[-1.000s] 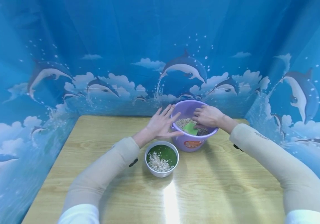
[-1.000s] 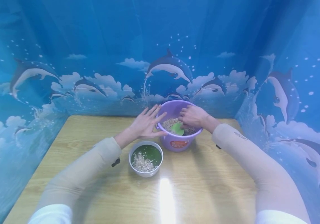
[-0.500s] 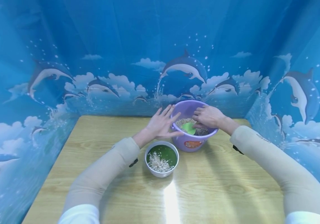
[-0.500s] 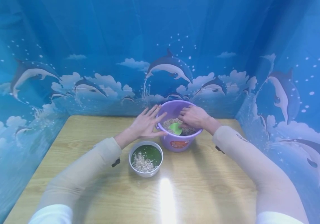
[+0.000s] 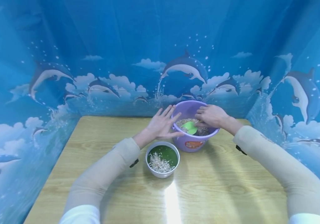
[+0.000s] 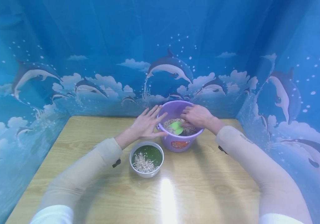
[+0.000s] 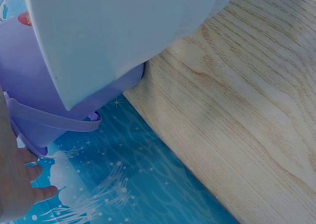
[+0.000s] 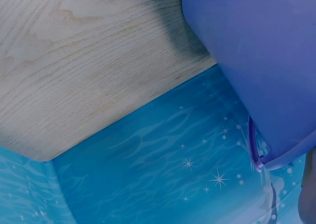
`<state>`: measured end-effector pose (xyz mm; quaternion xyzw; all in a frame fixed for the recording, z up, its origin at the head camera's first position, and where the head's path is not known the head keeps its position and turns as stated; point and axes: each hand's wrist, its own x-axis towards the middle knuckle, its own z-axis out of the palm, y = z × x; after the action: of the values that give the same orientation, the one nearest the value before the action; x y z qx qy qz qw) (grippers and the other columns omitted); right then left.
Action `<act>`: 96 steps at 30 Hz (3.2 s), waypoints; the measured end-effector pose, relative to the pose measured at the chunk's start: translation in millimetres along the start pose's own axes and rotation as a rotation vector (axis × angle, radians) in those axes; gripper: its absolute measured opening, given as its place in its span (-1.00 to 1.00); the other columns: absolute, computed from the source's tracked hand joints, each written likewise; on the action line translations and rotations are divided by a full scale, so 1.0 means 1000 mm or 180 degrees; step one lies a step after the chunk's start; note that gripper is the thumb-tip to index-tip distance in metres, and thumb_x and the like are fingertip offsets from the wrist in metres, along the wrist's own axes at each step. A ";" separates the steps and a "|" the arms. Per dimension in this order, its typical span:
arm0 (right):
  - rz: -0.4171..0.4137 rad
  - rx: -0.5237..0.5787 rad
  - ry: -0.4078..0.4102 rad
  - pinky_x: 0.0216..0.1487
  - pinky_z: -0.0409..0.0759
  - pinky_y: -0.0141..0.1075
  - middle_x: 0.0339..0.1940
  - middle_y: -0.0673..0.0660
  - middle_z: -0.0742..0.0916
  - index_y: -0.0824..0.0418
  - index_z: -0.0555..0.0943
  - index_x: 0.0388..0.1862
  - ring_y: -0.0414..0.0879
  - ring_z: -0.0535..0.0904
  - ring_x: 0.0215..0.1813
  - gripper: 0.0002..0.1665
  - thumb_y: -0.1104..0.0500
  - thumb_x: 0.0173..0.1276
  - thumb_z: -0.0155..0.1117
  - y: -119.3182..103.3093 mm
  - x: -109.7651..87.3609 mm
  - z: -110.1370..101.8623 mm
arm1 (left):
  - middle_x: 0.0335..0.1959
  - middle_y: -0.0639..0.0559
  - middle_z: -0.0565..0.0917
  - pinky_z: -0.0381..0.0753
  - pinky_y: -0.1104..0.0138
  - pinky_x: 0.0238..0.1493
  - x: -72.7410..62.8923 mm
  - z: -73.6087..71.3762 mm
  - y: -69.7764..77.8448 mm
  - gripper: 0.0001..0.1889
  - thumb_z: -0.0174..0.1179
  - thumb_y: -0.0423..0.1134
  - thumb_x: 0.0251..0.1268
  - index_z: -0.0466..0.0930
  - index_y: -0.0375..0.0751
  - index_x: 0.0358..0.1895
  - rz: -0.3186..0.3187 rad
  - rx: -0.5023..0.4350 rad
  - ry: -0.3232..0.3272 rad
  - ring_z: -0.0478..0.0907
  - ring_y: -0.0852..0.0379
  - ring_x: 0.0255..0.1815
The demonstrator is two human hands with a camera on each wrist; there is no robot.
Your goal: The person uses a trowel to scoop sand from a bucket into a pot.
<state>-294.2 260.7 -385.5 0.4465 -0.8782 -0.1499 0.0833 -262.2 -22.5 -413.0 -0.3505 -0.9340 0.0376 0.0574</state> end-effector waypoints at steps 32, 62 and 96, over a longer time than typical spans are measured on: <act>0.0318 0.0115 0.0500 -0.24 0.71 -0.14 -0.35 0.01 0.78 0.04 0.71 -0.27 -0.02 0.65 -0.26 -0.55 -0.32 0.41 0.38 0.009 -0.019 -0.004 | 0.78 -0.24 -0.02 0.15 -0.18 0.74 0.000 0.000 0.001 0.05 -0.21 0.65 0.38 0.03 0.05 0.74 0.0001 0.0042 0.0015 0.00 -0.21 0.79; 0.0430 0.0123 0.0624 -0.33 0.60 -0.22 -0.45 0.01 0.69 0.07 0.69 -0.32 -0.06 0.54 -0.33 -0.55 -0.29 0.38 0.42 0.013 -0.028 -0.009 | 0.77 -0.26 -0.01 0.16 -0.20 0.74 -0.001 -0.001 0.001 0.06 -0.20 0.65 0.38 0.02 0.02 0.74 -0.0002 0.0047 0.0030 0.00 -0.23 0.79; 0.0290 0.0210 0.1134 -0.46 0.29 -0.42 -0.55 -0.07 0.57 0.02 0.65 -0.44 -0.19 0.36 -0.45 -0.60 -0.24 0.26 0.51 0.006 -0.042 -0.028 | 0.78 -0.18 -0.11 -0.01 -0.18 0.77 -0.044 -0.011 -0.006 0.12 -0.15 0.67 0.33 -0.09 0.01 0.76 -0.0057 -0.0094 -0.0024 -0.11 -0.19 0.81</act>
<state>-266.1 292.6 -357.5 0.4283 -0.8733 -0.0356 0.2295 -231.8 -55.3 -405.0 -0.3428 -0.9378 0.0246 0.0491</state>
